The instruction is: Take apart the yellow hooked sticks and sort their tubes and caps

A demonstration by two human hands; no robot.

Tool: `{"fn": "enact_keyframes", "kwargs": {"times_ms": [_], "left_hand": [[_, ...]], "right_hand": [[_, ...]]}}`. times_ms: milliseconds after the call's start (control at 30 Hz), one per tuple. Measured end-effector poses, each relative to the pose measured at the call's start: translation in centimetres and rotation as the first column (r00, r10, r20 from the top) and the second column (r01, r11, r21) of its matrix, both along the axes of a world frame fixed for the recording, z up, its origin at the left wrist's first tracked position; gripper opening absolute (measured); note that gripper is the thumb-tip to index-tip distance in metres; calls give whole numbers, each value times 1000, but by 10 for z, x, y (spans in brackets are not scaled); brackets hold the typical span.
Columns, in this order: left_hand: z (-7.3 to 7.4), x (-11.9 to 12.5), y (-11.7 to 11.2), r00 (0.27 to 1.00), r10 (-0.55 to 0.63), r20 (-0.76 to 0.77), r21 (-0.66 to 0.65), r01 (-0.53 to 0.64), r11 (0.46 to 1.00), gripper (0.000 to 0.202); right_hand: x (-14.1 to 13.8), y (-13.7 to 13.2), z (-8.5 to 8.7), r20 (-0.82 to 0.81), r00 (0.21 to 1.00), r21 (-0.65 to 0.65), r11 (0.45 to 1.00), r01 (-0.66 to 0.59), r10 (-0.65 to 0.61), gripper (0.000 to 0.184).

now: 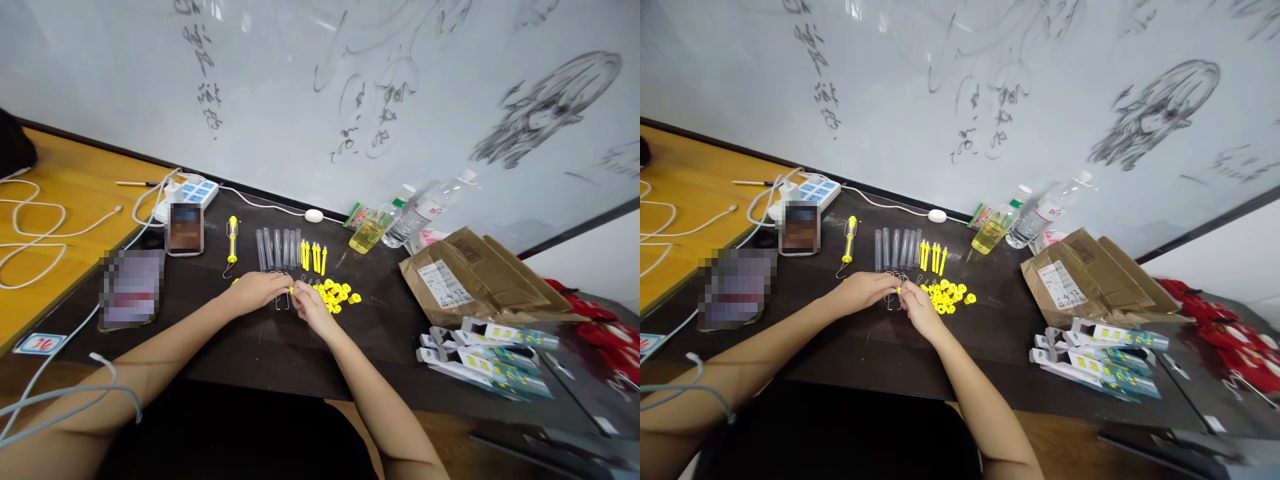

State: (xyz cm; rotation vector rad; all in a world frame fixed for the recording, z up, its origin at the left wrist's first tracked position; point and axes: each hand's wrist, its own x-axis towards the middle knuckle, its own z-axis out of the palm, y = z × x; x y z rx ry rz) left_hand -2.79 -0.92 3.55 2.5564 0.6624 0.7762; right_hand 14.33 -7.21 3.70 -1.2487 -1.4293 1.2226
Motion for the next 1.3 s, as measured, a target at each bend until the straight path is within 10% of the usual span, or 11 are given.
{"fn": "enact_keyframes", "kwargs": {"times_ms": [233,333,500,633,933,1300], "left_hand": [[-5,-3,2,997,50,-52,188,-39,981,24],[-3,-6,5,996,79,-29,121,-75,990,25],[1,-5,2,964,176,197,-272,-119,955,26],[-3,2,0,906,250,342,-609,11,793,28],[-7,13,-1,854,372,363,-877,178,447,21],[-9,18,1,786,418,457,-878,321,355,11]], "right_hand": [[13,5,11,-532,844,-326,901,-285,75,36],[32,11,17,-572,820,-243,960,-139,-26,37],[51,20,17,-18,932,196,913,358,-362,25],[55,23,8,576,674,526,841,128,-463,16],[81,24,12,749,531,419,904,83,-396,12],[71,16,16,923,326,244,966,-87,-204,4]]}}
